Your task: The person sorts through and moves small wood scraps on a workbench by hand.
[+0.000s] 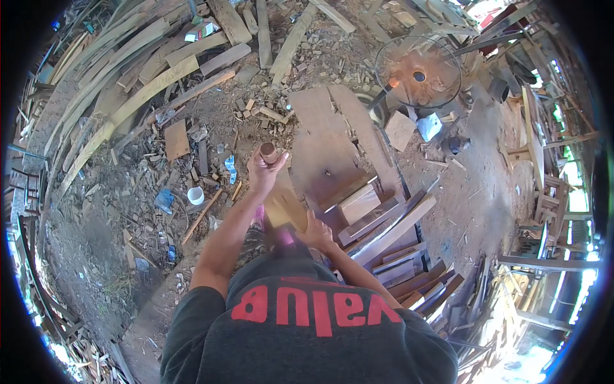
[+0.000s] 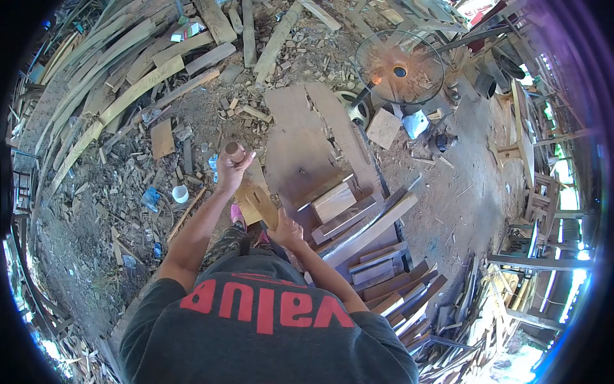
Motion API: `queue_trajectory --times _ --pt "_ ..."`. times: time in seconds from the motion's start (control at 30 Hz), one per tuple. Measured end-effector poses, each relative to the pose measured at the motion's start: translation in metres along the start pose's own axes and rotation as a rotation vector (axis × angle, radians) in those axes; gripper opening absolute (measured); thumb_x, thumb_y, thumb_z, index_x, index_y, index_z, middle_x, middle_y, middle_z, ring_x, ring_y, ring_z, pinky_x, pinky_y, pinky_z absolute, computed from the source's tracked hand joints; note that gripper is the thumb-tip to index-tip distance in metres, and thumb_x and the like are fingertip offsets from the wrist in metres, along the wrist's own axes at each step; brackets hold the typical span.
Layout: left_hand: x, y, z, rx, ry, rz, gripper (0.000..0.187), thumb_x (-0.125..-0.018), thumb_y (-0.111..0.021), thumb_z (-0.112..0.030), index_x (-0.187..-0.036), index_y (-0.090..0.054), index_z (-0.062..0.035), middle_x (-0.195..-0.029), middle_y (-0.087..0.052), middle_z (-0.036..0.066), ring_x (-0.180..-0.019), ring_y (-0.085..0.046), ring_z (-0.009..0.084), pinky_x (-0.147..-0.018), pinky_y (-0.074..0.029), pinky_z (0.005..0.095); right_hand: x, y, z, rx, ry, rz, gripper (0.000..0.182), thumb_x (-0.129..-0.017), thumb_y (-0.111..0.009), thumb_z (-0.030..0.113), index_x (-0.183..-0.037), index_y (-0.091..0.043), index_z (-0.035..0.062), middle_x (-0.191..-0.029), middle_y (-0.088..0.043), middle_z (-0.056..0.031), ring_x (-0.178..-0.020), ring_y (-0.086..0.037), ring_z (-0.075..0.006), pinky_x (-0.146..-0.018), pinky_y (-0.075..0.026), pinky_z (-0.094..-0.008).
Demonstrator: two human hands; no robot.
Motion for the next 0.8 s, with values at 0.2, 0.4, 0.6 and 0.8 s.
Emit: queue_trajectory --times 0.2,0.4,0.6,0.8 --pt "0.002 0.001 0.02 0.031 -0.026 -0.048 0.022 -0.079 -0.08 -0.011 -0.087 -0.059 -0.009 -0.08 -0.059 -0.002 -0.073 -0.055 0.0092 -0.068 -0.047 0.0262 -0.003 0.101 0.021 -0.311 0.093 -0.141 0.064 -0.071 -0.078 0.038 -0.113 -0.051 -0.0021 -0.093 -0.066 -0.027 -0.087 -0.067 -0.0412 -0.077 -0.052 -0.0472" --pt "-0.008 0.002 0.034 0.15 0.076 0.095 0.023 -0.082 -0.077 -0.011 -0.091 -0.056 -0.0108 -0.083 -0.056 -0.006 -0.075 -0.053 0.0068 -0.07 -0.046 0.0253 0.049 0.255 0.139 -0.601 0.456 -0.504 0.052 -0.08 -0.074 0.026 -0.111 -0.044 -0.0028 -0.077 -0.062 -0.0218 -0.074 -0.067 -0.0293 -0.065 -0.05 -0.0413" --pt "0.002 -0.012 0.084 0.355 0.107 0.178 0.023 -0.082 -0.077 -0.01 -0.097 -0.059 -0.0097 -0.09 -0.057 -0.003 -0.083 -0.054 0.0092 -0.071 -0.047 0.0264 -0.003 0.19 0.115 0.179 0.303 -0.126 0.064 -0.083 -0.072 0.016 -0.133 -0.038 -0.004 -0.091 -0.061 -0.0104 -0.078 -0.061 -0.0157 -0.067 -0.05 -0.0273" --pt "0.011 -0.009 0.055 -0.009 -0.061 0.107 0.052 -0.079 -0.08 -0.013 -0.121 -0.05 -0.0102 -0.103 -0.058 0.009 -0.088 -0.059 0.0207 -0.077 -0.05 0.0341 0.049 0.26 0.163 -0.393 0.603 -0.409 0.07 -0.08 -0.076 0.022 -0.131 -0.037 -0.0049 -0.091 -0.06 -0.0125 -0.072 -0.062 -0.0232 -0.065 -0.052 -0.0341"
Point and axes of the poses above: each hand's wrist, its own x-axis away from the middle knuckle, its own y-axis out of the back of the hand, z = x × y, the point moved 1 cm from there along -x, towards the middle knuckle
